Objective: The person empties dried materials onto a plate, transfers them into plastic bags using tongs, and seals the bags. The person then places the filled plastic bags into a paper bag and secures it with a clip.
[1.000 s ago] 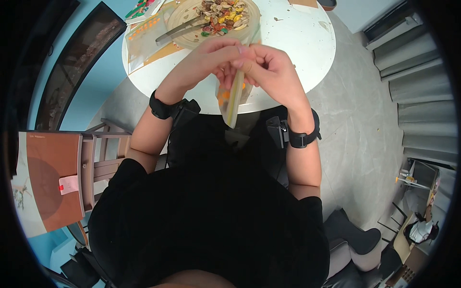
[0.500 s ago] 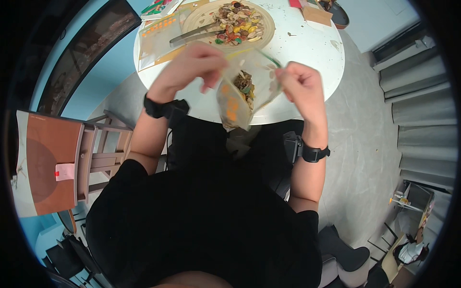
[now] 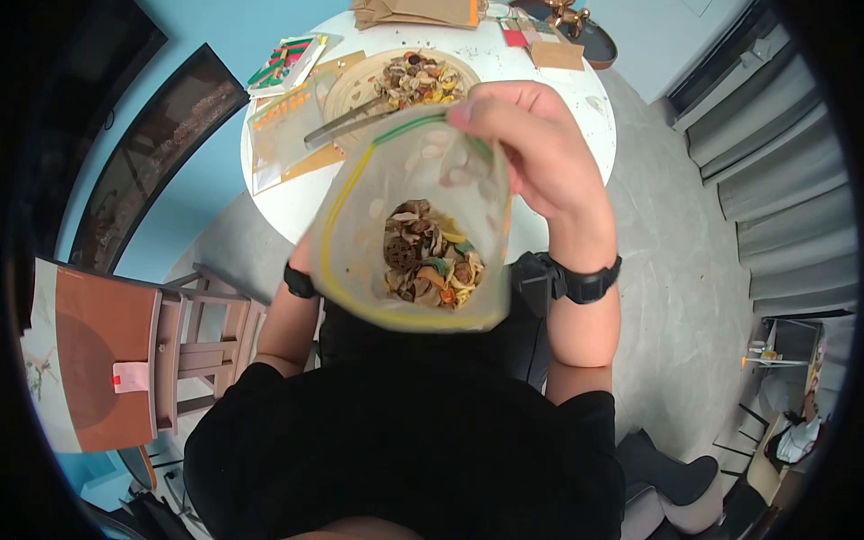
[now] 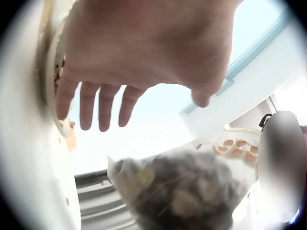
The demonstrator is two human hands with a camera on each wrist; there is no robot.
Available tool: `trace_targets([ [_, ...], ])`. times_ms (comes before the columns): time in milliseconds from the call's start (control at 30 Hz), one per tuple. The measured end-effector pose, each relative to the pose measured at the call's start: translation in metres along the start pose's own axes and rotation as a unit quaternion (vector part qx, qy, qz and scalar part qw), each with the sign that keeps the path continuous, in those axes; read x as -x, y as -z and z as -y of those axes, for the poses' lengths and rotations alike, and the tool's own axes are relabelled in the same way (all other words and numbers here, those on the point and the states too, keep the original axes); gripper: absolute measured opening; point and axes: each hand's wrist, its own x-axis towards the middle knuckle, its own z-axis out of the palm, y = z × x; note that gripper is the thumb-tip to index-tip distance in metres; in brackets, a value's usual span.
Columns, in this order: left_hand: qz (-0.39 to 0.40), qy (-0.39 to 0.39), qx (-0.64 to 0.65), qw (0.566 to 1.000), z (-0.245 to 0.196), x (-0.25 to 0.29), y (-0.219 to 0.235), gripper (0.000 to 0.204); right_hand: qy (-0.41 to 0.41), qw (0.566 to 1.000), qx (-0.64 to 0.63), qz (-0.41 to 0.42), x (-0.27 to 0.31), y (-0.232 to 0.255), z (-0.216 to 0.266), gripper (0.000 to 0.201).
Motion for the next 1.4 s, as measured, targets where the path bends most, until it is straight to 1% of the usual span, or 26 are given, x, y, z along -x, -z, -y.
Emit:
trace_targets([
  [33, 0.050, -0.011, 0.065, 0.997, 0.012, 0.003, -0.003, 0.094, 0.007, 0.995, -0.044, -0.084, -0.005, -0.017, -0.005, 0.015],
  [67, 0.074, -0.013, 0.098, 0.992, 0.023, 0.004, -0.009, 0.097, 0.013, 0.982, -0.088, -0.168, -0.008, -0.026, -0.010, 0.015],
  [100, 0.098, -0.012, 0.131, 0.986, 0.034, 0.006, -0.015, 0.100, -0.006, 0.985, -0.078, -0.155, -0.012, -0.008, -0.029, 0.019],
  [133, 0.095, -0.002, 0.134, 0.986, 0.042, 0.007, -0.025, 0.105, -0.025, 0.987, -0.067, -0.142, -0.016, 0.010, -0.048, 0.025],
  [167, 0.102, 0.040, 0.215, 0.970, 0.044, 0.009, -0.032, 0.098, -0.100, 0.979, -0.121, -0.130, -0.029, 0.045, -0.078, 0.029],
  [200, 0.094, 0.055, 0.233, 0.966, 0.048, 0.011, -0.034, 0.095, -0.175, 0.962, -0.174, -0.117, -0.039, 0.064, -0.097, 0.034],
  [267, 0.078, 0.086, 0.267, 0.957, 0.057, 0.013, -0.033, 0.089, -0.119, 0.969, -0.122, -0.176, -0.017, 0.050, -0.121, 0.042],
  [300, 0.049, 0.035, 0.279, 0.958, 0.062, 0.013, -0.032, 0.076, -0.090, 0.970, -0.097, -0.204, -0.005, 0.044, -0.129, 0.046],
  [400, -0.048, 0.057, 0.332, 0.940, 0.059, 0.011, -0.009, 0.066, -0.145, 0.981, -0.104, -0.070, 0.009, 0.046, -0.136, 0.056],
  [433, -0.058, 0.052, 0.302, 0.950, 0.059, 0.005, 0.003, 0.059, -0.147, 0.983, -0.085, -0.073, 0.007, 0.043, -0.137, 0.059],
  [467, -0.079, 0.061, 0.290, 0.952, 0.057, -0.001, 0.013, 0.057, -0.147, 0.984, -0.067, -0.077, 0.005, 0.036, -0.139, 0.062],
  [500, -0.099, 0.072, 0.279, 0.953, 0.041, -0.008, 0.019, 0.055, -0.148, 0.984, -0.050, -0.082, 0.004, 0.029, -0.140, 0.066],
  [533, -0.118, 0.084, 0.266, 0.953, 0.027, -0.014, 0.023, 0.054, -0.148, 0.986, 0.011, -0.080, 0.000, 0.023, -0.137, 0.068],
  [600, -0.135, 0.097, 0.284, 0.944, 0.012, -0.026, 0.033, 0.054, -0.146, 0.978, 0.131, -0.073, -0.017, 0.014, -0.127, 0.073],
  [633, -0.144, 0.103, 0.292, 0.940, 0.007, -0.028, 0.035, 0.054, -0.135, 0.971, 0.174, -0.092, -0.024, 0.013, -0.129, 0.078],
  [733, -0.110, 0.087, 0.252, 0.958, -0.003, -0.025, 0.042, 0.063, -0.046, 0.934, 0.323, -0.143, -0.040, 0.020, -0.144, 0.068],
  [833, -0.211, 0.068, 0.091, 0.971, -0.011, -0.020, 0.037, 0.073, -0.026, 0.919, 0.363, -0.154, -0.050, 0.019, -0.142, 0.054],
  [900, -0.201, 0.048, -0.046, 0.977, -0.013, -0.021, 0.044, 0.070, 0.020, 0.919, 0.361, -0.158, -0.060, 0.019, -0.141, 0.046],
  [933, -0.194, 0.038, -0.114, 0.974, -0.015, -0.024, 0.049, 0.069, 0.043, 0.918, 0.359, -0.162, -0.066, 0.020, -0.140, 0.042],
  [1033, -0.191, -0.004, -0.196, 0.962, -0.024, -0.049, 0.074, 0.054, 0.062, 0.913, 0.374, -0.153, -0.093, 0.027, -0.120, 0.038],
  [1133, -0.189, 0.045, -0.255, 0.947, -0.057, -0.077, 0.091, 0.054, 0.020, 0.915, 0.377, -0.143, -0.128, 0.036, -0.092, 0.041],
  [1233, -0.177, 0.069, -0.314, 0.930, -0.097, -0.099, 0.097, 0.057, -0.016, 0.900, 0.418, -0.119, -0.158, 0.040, -0.058, 0.046],
  [1300, -0.167, 0.071, -0.347, 0.920, -0.113, -0.114, 0.108, 0.062, -0.030, 0.897, 0.427, -0.110, -0.178, 0.048, -0.043, 0.047],
  [1400, -0.161, 0.070, -0.387, 0.905, -0.138, -0.121, 0.114, 0.064, -0.030, 0.893, 0.438, -0.101, -0.186, 0.037, -0.020, 0.048],
])
